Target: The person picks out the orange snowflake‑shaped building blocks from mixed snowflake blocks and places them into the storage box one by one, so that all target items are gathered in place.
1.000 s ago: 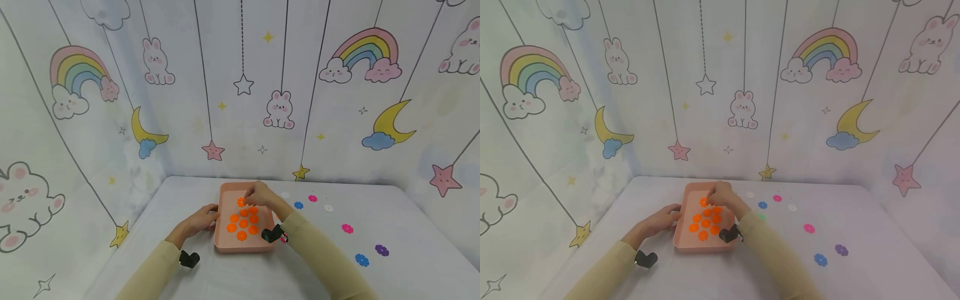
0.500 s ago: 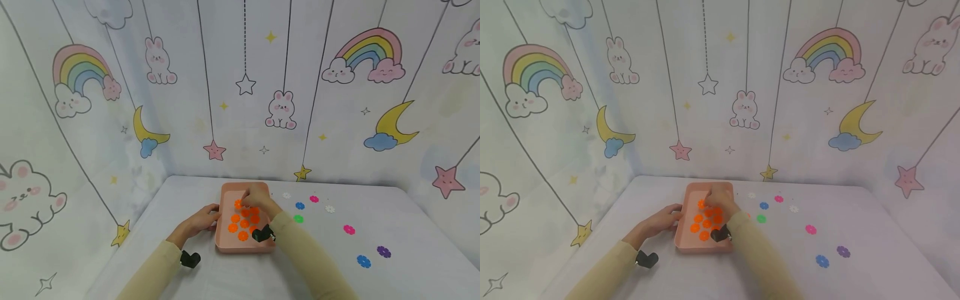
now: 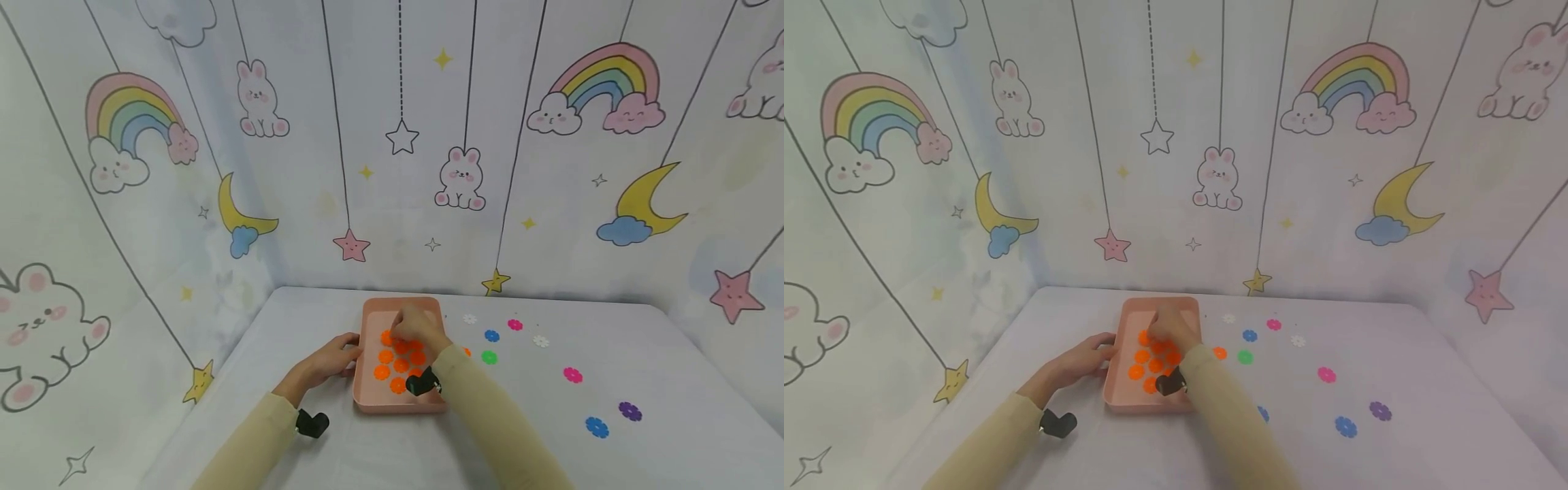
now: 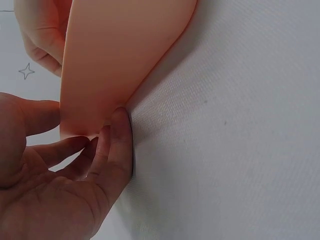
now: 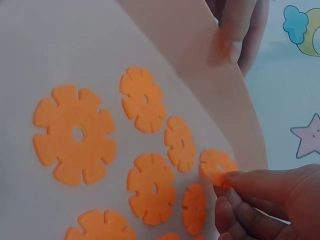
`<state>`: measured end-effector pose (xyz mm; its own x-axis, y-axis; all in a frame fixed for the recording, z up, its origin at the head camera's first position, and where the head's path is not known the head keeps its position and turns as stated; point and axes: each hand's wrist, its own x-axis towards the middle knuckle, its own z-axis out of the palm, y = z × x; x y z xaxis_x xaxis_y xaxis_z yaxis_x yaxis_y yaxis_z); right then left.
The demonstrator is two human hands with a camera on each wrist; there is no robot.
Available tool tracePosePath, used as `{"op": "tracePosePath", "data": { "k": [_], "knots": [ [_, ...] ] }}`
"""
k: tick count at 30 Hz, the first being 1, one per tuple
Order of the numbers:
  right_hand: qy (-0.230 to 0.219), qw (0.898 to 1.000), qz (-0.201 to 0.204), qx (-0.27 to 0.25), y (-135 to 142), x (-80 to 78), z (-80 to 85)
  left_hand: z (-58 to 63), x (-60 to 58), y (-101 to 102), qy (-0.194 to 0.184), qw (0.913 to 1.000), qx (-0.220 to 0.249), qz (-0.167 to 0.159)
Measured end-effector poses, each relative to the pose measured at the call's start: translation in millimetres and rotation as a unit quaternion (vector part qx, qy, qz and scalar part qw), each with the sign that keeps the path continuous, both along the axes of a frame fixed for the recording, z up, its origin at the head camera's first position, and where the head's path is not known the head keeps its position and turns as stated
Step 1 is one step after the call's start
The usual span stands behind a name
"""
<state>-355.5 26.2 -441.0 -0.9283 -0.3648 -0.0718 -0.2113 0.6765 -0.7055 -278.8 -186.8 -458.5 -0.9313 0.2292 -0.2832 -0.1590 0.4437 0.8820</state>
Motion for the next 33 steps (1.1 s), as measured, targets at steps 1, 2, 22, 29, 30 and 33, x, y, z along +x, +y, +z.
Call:
{"op": "tracePosePath", "data": {
  "k": [1, 2, 22, 29, 30, 33],
  "knots": [
    [0.002, 1.000, 0.001, -0.001, 0, -0.3, -0.7, 0.1, 0.1, 0, 0.000, 1.0000, -0.002, 0.000],
    [0.004, 1.000, 0.002, -0.001, -1, -0.6, -1.7, 0.2, 0.2, 0, -0.001, 1.0000, -0.003, 0.000],
    [-0.016, 1.000, -0.009, 0.018, -6, 2.9, -2.2, 3.4, 1.8, 4, -0.005, 0.9999, 0.006, -0.007],
    [-0.002, 0.999, -0.004, 0.037, 6, 5.2, 10.8, 1.2, 1.9, 4, -0.006, 1.0000, 0.005, -0.005],
    [0.000, 0.999, 0.001, 0.036, 8, 5.4, 14.4, 1.2, 1.6, 3, -0.005, 1.0000, 0.003, -0.004],
    [0.021, 0.999, 0.016, 0.034, 15, 5.7, 23.8, 1.9, 1.0, 1, -0.003, 1.0000, 0.002, -0.003]
  ]
}}
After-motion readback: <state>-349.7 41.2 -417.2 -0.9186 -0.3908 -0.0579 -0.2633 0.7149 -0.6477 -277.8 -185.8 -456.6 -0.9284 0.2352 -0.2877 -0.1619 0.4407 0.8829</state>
